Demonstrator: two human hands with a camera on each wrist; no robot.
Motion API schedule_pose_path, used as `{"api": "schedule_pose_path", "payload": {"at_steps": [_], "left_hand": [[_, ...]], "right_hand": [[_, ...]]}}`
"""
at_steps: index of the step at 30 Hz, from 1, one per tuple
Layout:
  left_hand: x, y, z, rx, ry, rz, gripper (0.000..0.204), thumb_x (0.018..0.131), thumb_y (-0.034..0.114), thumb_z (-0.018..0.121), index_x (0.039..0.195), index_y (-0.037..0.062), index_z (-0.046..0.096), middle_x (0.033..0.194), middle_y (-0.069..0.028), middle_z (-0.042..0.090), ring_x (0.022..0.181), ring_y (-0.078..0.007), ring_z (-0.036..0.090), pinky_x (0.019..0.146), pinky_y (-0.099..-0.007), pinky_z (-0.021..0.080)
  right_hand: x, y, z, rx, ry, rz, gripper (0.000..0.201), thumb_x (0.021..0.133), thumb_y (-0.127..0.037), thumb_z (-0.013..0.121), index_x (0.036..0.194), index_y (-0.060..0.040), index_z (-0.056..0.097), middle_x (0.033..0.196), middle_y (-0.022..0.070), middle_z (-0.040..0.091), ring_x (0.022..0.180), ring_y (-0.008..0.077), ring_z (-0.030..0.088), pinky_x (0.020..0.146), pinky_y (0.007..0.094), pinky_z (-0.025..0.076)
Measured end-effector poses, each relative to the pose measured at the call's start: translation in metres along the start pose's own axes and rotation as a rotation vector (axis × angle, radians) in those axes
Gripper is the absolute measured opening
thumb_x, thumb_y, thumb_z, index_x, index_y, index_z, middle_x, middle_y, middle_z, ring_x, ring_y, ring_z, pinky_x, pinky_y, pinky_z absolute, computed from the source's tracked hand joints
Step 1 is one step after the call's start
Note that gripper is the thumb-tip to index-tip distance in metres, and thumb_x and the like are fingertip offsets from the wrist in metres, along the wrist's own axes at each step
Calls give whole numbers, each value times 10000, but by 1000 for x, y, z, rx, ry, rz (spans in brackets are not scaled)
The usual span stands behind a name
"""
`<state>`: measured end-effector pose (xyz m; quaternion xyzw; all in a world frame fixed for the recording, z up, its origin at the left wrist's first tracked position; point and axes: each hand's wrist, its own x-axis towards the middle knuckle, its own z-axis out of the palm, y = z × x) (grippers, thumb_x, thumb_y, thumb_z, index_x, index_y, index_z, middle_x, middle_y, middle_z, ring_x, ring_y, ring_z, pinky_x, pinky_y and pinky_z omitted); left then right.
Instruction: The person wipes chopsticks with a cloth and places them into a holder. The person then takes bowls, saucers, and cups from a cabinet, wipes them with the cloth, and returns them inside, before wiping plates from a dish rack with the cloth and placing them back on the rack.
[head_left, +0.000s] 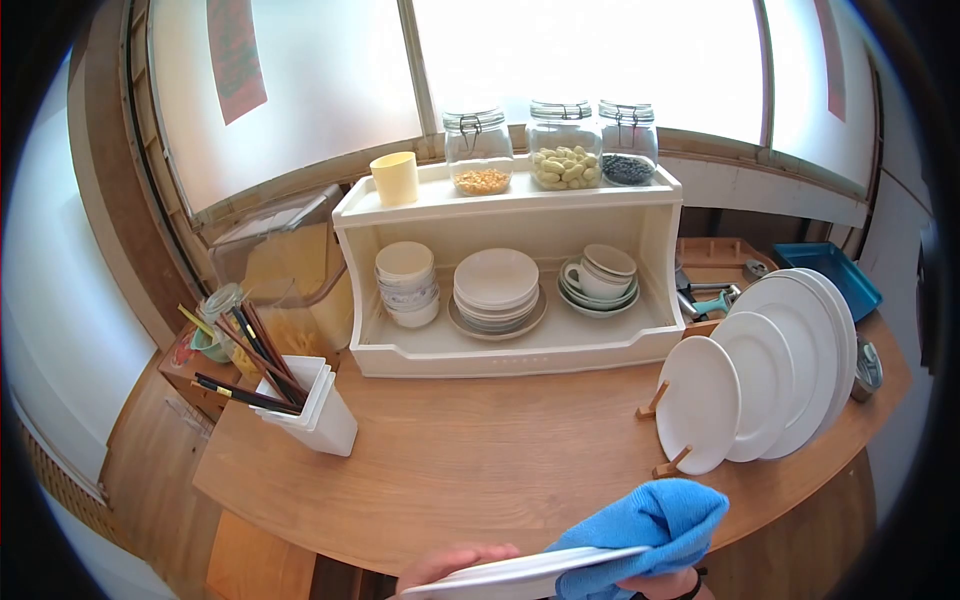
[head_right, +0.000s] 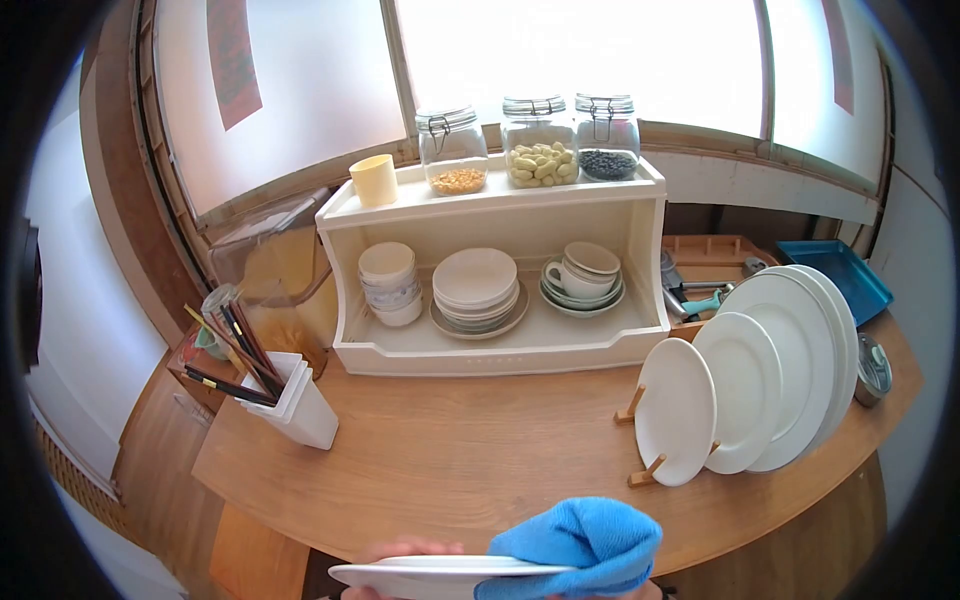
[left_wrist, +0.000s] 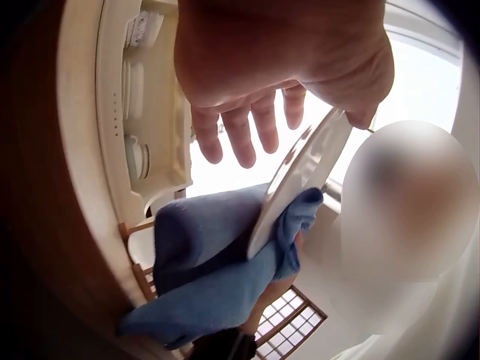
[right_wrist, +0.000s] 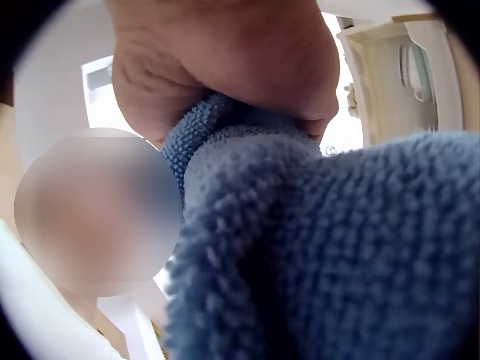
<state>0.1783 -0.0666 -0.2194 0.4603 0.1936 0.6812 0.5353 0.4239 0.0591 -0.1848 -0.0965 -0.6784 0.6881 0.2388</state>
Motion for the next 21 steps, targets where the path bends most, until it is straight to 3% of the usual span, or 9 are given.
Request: {"api": "schedule_pose_path", "payload": {"at_steps": [1, 3, 5, 7, 13, 18, 20, 21], "left_hand": [[-1, 3, 0, 84, -63, 41, 626, 939, 474, 530, 1378, 38, 433, 1383, -208, 485, 1287, -359, 453, 1078, -533, 340], [-21, 3, -13, 78, 23, -24, 580, 957, 466, 515, 1327, 20, 486, 1323, -207, 531, 1263, -344, 478, 1061, -523, 357], [-30, 4, -15, -87, 188, -51, 561, 951, 454, 535, 1300, 15, 519, 1297, -192, 557, 1240, -349, 499, 1059, -517, 360], [-27, 7, -12, -117, 149, -43, 616, 923, 485, 563, 1327, 23, 506, 1332, -176, 547, 1238, -360, 504, 1072, -521, 345], [-21, -6, 12, -582, 409, -49, 743, 880, 560, 559, 1411, 57, 428, 1416, -154, 488, 1310, -359, 437, 1109, -543, 293], [-26, -15, -2, -496, 412, -121, 772, 896, 585, 526, 1456, 81, 357, 1468, -147, 423, 1311, -359, 433, 1120, -545, 274], [-43, -22, -25, 12, 371, -250, 687, 929, 522, 533, 1437, 87, 374, 1458, -174, 409, 1294, -385, 445, 1091, -544, 326], [-32, -15, -22, 13, 367, -252, 687, 929, 522, 533, 1437, 87, 374, 1458, -174, 409, 1294, -385, 445, 1091, -544, 326]], "right_hand": [[-2, -1, 2, 0, -9, 6, 513, 835, -78, 708, 1269, 60, 472, 1130, 119, 598, 1068, 208, 564, 925, 320, 439], [0, -5, 7, -1, -19, 11, 512, 835, -78, 707, 1268, 62, 471, 1129, 120, 598, 1067, 208, 564, 923, 319, 440], [26, -13, 25, 6, -6, -4, 510, 833, -78, 708, 1265, 61, 474, 1127, 119, 598, 1062, 205, 565, 919, 317, 441], [46, -27, 28, 15, 14, -13, 507, 832, -78, 708, 1261, 60, 477, 1124, 117, 598, 1057, 202, 566, 915, 314, 443], [45, -20, 32, 50, 52, -48, 499, 827, -79, 710, 1251, 57, 485, 1117, 114, 597, 1042, 194, 568, 902, 306, 448], [30, -6, 36, 64, 83, -65, 493, 823, -79, 711, 1243, 55, 492, 1112, 111, 597, 1030, 187, 570, 891, 300, 452], [23, 0, 38, 78, 101, -77, 490, 821, -79, 712, 1240, 54, 494, 1109, 110, 597, 1025, 184, 571, 886, 297, 454], [15, 3, 31, 81, 111, -84, 489, 820, -79, 712, 1238, 53, 496, 1108, 109, 597, 1022, 183, 571, 884, 296, 454]]}}
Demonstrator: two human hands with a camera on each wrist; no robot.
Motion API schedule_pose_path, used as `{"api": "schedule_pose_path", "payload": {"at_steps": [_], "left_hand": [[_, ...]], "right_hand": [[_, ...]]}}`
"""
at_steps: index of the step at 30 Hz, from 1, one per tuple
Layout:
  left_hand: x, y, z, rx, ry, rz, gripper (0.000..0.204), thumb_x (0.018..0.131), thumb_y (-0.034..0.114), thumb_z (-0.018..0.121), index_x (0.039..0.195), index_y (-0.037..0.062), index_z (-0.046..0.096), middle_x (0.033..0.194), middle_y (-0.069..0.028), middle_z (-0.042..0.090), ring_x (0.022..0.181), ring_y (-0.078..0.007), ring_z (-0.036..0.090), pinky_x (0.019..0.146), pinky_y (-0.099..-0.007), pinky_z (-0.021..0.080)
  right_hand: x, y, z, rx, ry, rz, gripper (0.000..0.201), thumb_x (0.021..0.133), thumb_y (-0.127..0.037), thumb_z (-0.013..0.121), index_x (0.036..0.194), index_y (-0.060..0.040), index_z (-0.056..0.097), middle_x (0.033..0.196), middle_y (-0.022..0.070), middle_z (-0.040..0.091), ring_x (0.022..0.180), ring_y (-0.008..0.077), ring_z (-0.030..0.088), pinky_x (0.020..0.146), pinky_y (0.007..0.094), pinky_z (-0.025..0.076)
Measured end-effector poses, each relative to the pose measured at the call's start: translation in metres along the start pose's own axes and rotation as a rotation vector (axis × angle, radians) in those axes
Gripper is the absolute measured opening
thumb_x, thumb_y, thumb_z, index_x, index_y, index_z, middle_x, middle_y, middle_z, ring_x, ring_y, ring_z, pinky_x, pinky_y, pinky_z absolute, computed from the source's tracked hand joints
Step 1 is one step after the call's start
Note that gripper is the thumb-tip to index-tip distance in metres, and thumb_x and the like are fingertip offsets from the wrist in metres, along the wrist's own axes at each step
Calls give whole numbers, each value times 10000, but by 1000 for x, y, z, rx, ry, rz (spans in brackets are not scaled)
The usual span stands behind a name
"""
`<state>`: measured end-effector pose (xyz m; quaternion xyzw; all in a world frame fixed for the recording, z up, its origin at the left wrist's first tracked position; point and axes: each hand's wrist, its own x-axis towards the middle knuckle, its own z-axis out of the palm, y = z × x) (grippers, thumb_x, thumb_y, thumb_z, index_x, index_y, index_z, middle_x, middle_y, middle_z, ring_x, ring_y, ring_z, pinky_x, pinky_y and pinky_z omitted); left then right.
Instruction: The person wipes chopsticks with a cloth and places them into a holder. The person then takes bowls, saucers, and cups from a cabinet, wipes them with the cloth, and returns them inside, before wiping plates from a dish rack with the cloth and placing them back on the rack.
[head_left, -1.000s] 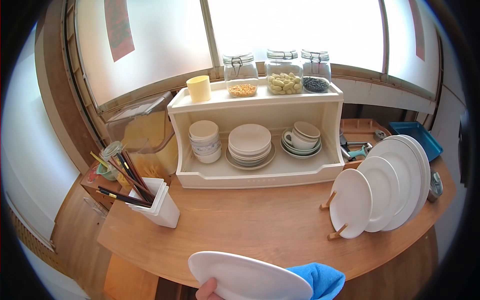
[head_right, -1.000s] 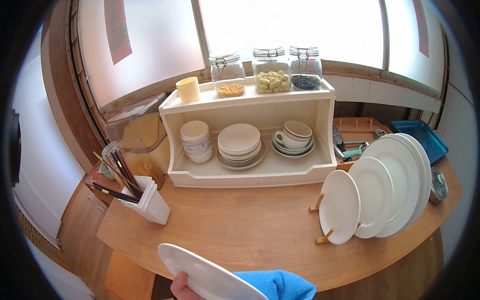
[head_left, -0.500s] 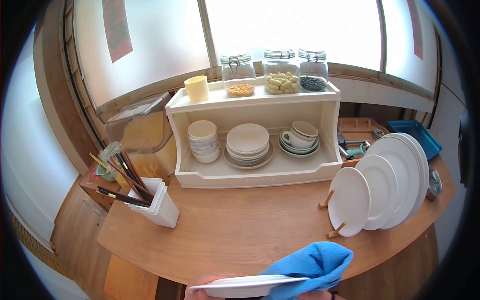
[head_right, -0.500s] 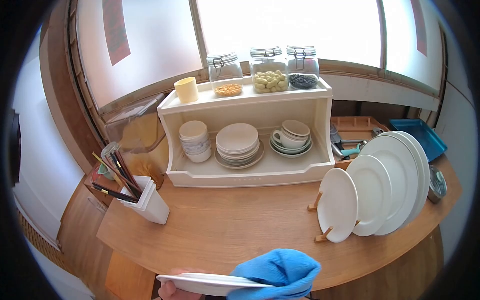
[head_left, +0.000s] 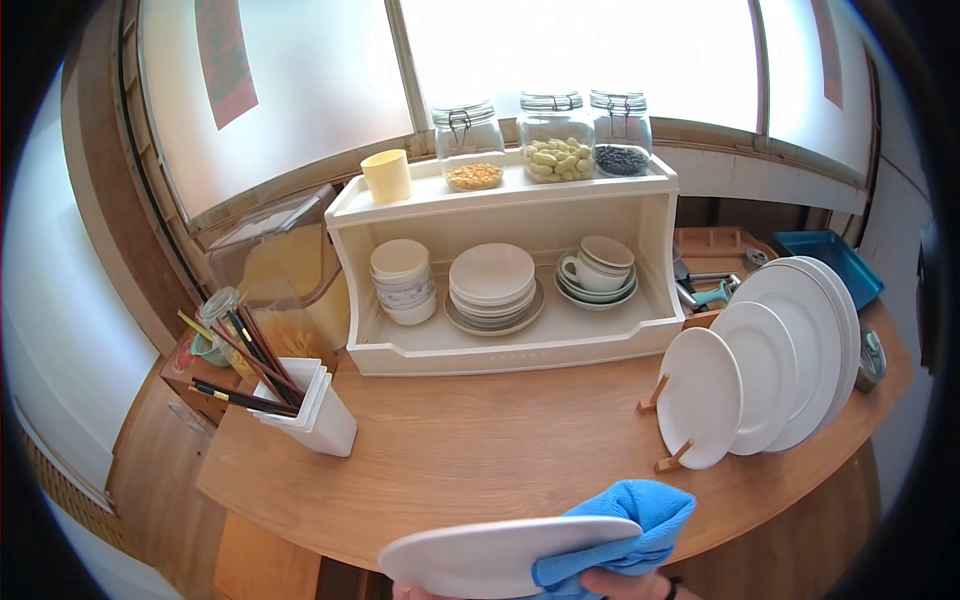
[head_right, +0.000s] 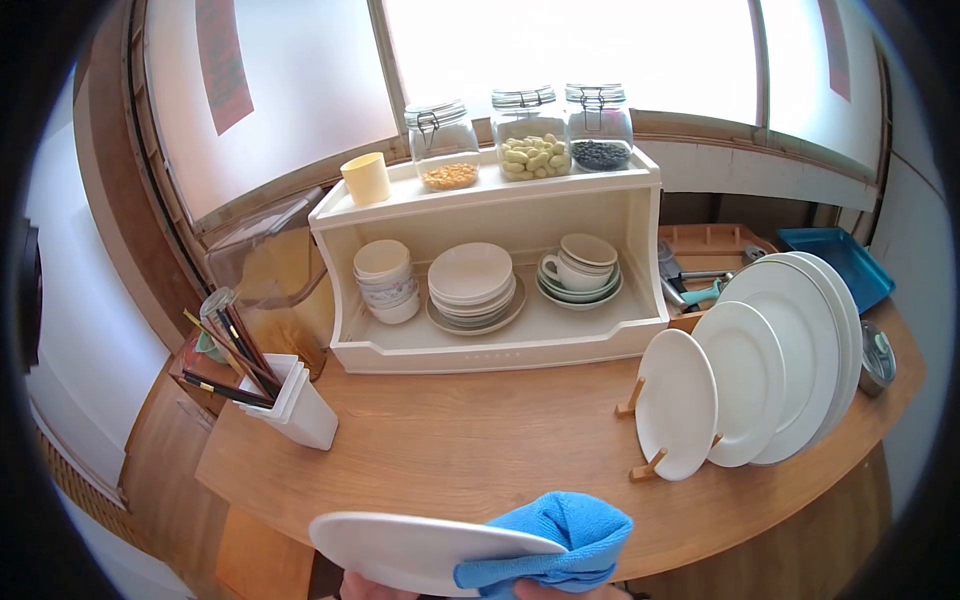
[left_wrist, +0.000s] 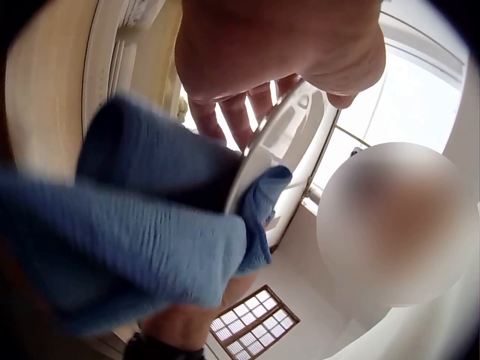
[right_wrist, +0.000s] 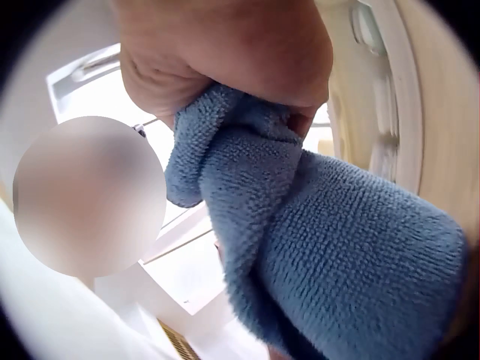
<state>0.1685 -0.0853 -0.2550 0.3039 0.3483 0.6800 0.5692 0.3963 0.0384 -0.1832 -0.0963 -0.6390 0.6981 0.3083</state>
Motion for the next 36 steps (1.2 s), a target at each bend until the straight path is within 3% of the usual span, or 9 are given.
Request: {"api": "schedule_pose_path", "payload": {"at_steps": [2, 6, 12, 17, 20, 25, 28, 31, 36], "left_hand": [[19, 32, 28, 180, -378, 436, 594, 947, 439, 561, 1395, 78, 410, 1408, -208, 430, 1251, -403, 478, 1038, -528, 394], [6, 36, 11, 53, -314, 76, 557, 901, 331, 644, 1330, 14, 483, 1240, -234, 567, 1169, -370, 558, 995, -462, 444], [-7, 16, 22, -410, 0, -47, 763, 851, 488, 596, 1410, 12, 387, 1324, -203, 537, 1184, -369, 540, 1042, -481, 400], [-16, -16, 17, -399, 168, -88, 841, 859, 592, 547, 1436, 16, 340, 1407, -182, 460, 1276, -376, 442, 1080, -475, 351], [-17, -16, 6, 59, 167, -173, 803, 904, 575, 507, 1448, 13, 325, 1401, -185, 464, 1275, -379, 443, 1078, -458, 347], [22, 40, 47, 253, -547, 379, 616, 937, 483, 541, 1324, 4, 527, 1318, -221, 541, 1244, -380, 503, 1052, -529, 370], [14, 39, 37, 189, -526, 248, 774, 883, 606, 553, 1375, 14, 475, 1351, -232, 515, 1270, -371, 486, 1063, -545, 354], [-11, 20, 27, -50, -220, 20, 985, 782, 707, 601, 1427, -5, 385, 1440, -212, 431, 1322, -363, 423, 1110, -512, 308], [-20, 12, 19, -304, 2, -107, 885, 826, 630, 594, 1420, 8, 386, 1435, -198, 444, 1312, -378, 427, 1120, -507, 298]], "right_hand": [[-38, 11, -26, 6, 17, -8, 486, 819, -79, 713, 1235, 52, 498, 1106, 108, 597, 1017, 180, 572, 880, 293, 456], [-9, -2, -11, 20, 41, -15, 481, 815, -79, 714, 1228, 51, 504, 1102, 106, 597, 1007, 175, 573, 871, 288, 459], [11, 0, 12, 44, 85, -50, 473, 811, -80, 715, 1219, 48, 512, 1095, 102, 597, 992, 166, 575, 858, 280, 464], [10, 0, 13, 61, 122, -86, 467, 806, -80, 717, 1210, 45, 519, 1089, 99, 597, 979, 159, 577, 848, 274, 468], [9, 1, 13, 69, 134, -101, 463, 804, -80, 718, 1205, 44, 523, 1086, 98, 597, 972, 155, 578, 841, 270, 471], [-25, -6, -12, 280, 74, -115, 446, 797, -69, 712, 1188, 45, 531, 1060, 96, 604, 936, 143, 586, 811, 272, 478], [-8, -24, -8, 465, 2, -130, 435, 796, -61, 705, 1182, 45, 534, 1044, 97, 612, 918, 140, 591, 797, 284, 480], [-4, -15, -3, 430, 19, -147, 440, 804, -72, 704, 1193, 38, 532, 1058, 97, 611, 939, 149, 587, 819, 296, 473], [7, -8, 7, 369, 35, -157, 447, 817, -91, 701, 1213, 27, 528, 1083, 96, 611, 974, 165, 581, 854, 316, 462]]}}
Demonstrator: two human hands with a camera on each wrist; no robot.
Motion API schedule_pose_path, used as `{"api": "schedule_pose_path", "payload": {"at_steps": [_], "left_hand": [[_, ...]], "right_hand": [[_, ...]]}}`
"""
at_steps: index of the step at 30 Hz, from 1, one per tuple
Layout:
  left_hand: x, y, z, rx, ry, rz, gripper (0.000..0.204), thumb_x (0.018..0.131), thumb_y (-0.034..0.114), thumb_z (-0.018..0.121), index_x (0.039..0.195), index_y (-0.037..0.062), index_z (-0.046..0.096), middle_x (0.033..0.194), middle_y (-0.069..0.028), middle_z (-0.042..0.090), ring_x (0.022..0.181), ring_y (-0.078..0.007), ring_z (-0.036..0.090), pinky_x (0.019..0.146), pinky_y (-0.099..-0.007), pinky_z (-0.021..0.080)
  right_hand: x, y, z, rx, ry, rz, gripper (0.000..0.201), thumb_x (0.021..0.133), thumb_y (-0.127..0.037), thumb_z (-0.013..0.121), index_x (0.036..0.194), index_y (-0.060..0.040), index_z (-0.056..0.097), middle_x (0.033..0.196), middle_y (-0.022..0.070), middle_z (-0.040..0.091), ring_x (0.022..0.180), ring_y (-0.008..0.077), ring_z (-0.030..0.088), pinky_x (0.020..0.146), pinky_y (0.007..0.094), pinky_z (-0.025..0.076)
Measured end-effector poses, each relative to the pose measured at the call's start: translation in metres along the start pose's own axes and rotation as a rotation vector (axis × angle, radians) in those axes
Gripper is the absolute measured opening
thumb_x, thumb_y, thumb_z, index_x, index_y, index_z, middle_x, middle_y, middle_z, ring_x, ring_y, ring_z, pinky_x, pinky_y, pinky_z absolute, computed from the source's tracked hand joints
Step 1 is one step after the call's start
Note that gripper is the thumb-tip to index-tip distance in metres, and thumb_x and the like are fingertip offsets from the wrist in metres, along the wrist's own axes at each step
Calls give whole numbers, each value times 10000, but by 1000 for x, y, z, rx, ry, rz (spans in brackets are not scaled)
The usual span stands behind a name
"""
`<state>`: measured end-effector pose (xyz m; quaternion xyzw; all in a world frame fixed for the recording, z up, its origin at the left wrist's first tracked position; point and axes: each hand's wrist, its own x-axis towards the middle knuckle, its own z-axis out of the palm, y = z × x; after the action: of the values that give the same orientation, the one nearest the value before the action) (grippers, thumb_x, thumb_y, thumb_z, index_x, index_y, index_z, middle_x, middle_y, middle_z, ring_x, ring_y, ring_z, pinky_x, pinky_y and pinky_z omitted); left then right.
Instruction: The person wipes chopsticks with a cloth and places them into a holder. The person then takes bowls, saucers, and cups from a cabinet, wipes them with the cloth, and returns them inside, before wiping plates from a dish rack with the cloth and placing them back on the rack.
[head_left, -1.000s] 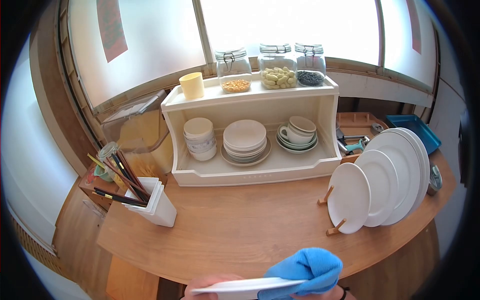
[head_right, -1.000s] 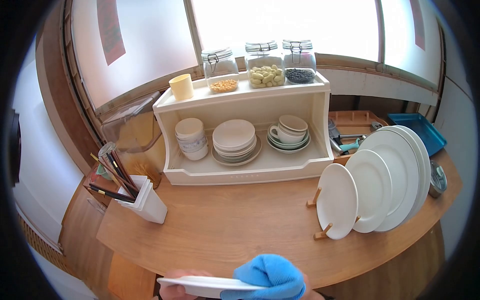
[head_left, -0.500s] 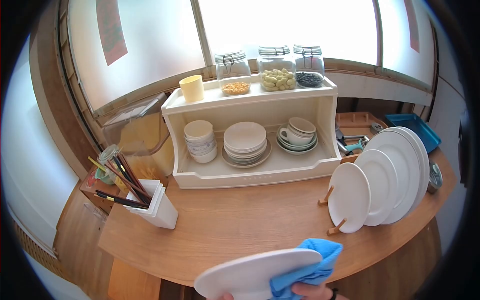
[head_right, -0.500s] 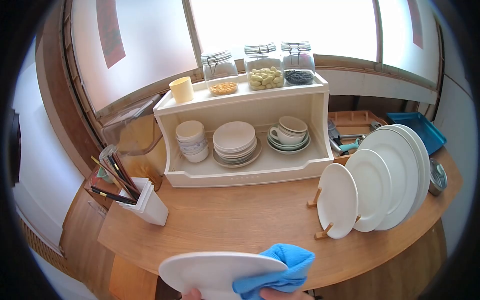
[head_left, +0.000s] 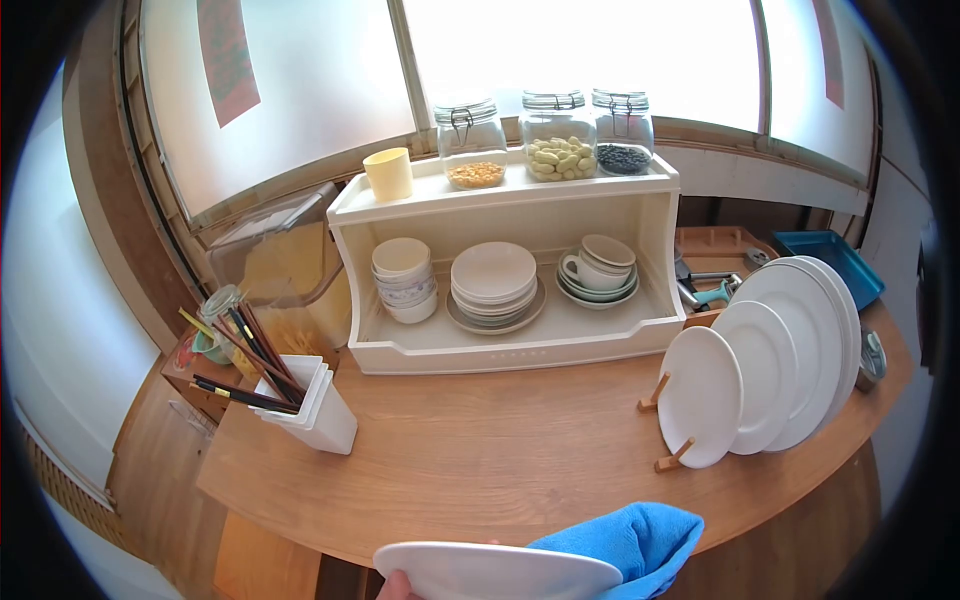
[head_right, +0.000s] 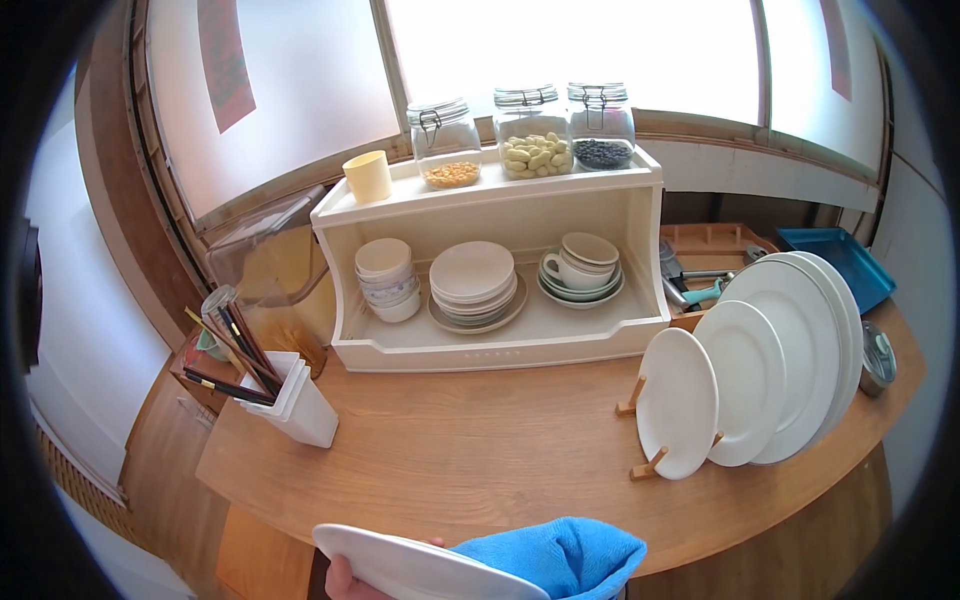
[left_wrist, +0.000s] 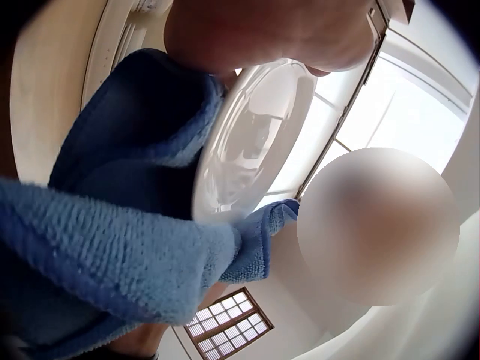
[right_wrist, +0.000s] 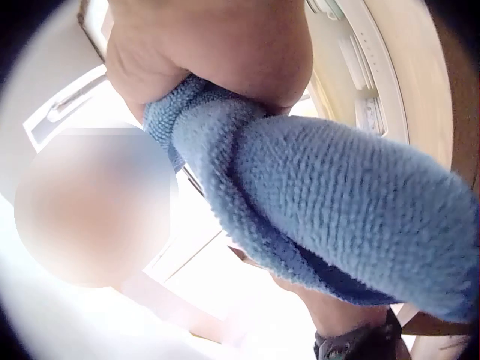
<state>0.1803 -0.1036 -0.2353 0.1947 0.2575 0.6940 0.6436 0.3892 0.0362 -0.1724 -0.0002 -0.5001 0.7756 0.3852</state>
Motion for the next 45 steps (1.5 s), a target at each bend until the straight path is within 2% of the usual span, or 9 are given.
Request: {"api": "schedule_pose_path", "payload": {"at_steps": [6, 22, 27, 30, 32, 34, 37, 39, 45], "left_hand": [[13, -3, 12, -157, 217, 85, 791, 865, 584, 552, 1417, 39, 393, 1389, -182, 498, 1267, -380, 467, 1088, -523, 341], [8, -32, -20, -21, 218, 113, 840, 890, 691, 425, 1446, 68, 335, 1424, -159, 456, 1303, -333, 442, 1117, -478, 325], [22, -30, -27, 71, 193, 154, 700, 929, 550, 522, 1409, 62, 374, 1374, -136, 504, 1271, -322, 474, 1099, -466, 357], [25, -27, -21, 101, 135, 227, 649, 920, 480, 588, 1366, 43, 411, 1317, -126, 547, 1217, -306, 520, 1070, -464, 393], [27, -26, -23, 129, 170, 202, 631, 923, 466, 594, 1352, 37, 421, 1289, -127, 561, 1188, -297, 539, 1048, -459, 415], [29, -26, -24, 158, 208, 179, 614, 926, 451, 600, 1339, 30, 432, 1262, -129, 574, 1158, -288, 558, 1026, -454, 436], [32, -24, -20, 300, 351, 167, 584, 943, 421, 592, 1336, 18, 435, 1234, -134, 581, 1129, -266, 571, 988, -423, 464], [34, -22, -15, 421, 383, 180, 565, 957, 399, 580, 1336, 7, 434, 1232, -135, 579, 1120, -248, 570, 970, -398, 470], [33, -12, -11, 899, 363, 174, 571, 963, 412, 565, 1334, -5, 444, 1232, -130, 581, 1119, -234, 570, 974, -385, 463]], "right_hand": [[-16, 28, -8, -85, 36, -30, 457, 833, -113, 698, 1236, 13, 524, 1113, 96, 610, 1016, 183, 574, 897, 341, 449], [-37, 61, -1, -289, 67, -78, 483, 874, -173, 690, 1298, -24, 513, 1193, 96, 609, 1129, 233, 553, 1010, 406, 413], [-38, 44, 0, -291, 123, 177, 418, 903, -167, 641, 1280, -23, 535, 1188, 94, 613, 1116, 233, 557, 979, 389, 425], [-22, 27, 8, -728, 12, 14, 405, 906, -142, 620, 1280, -14, 534, 1180, 100, 616, 1103, 234, 567, 968, 372, 431], [0, 21, 25, 326, -2, 8, 295, 823, -28, 621, 1093, 79, 570, 810, 69, 631, 626, 100, 573, 544, 215, 448], [2, 11, 31, 390, 52, 80, 237, 850, -52, 622, 1045, 80, 599, 746, 68, 625, 552, 91, 549, 481, 187, 409], [7, 9, 35, 148, 106, 4, 240, 859, -78, 645, 1035, 81, 610, 715, 65, 624, 553, 90, 558, 483, 183, 412], [6, 41, 39, -568, 274, -644, 264, 867, -95, 659, 1056, 82, 605, 781, 81, 636, 618, 107, 582, 512, 228, 448], [-9, 28, 13, -740, 77, -560, 320, 880, -111, 644, 1152, 41, 573, 953, 91, 621, 829, 159, 570, 706, 286, 441]]}}
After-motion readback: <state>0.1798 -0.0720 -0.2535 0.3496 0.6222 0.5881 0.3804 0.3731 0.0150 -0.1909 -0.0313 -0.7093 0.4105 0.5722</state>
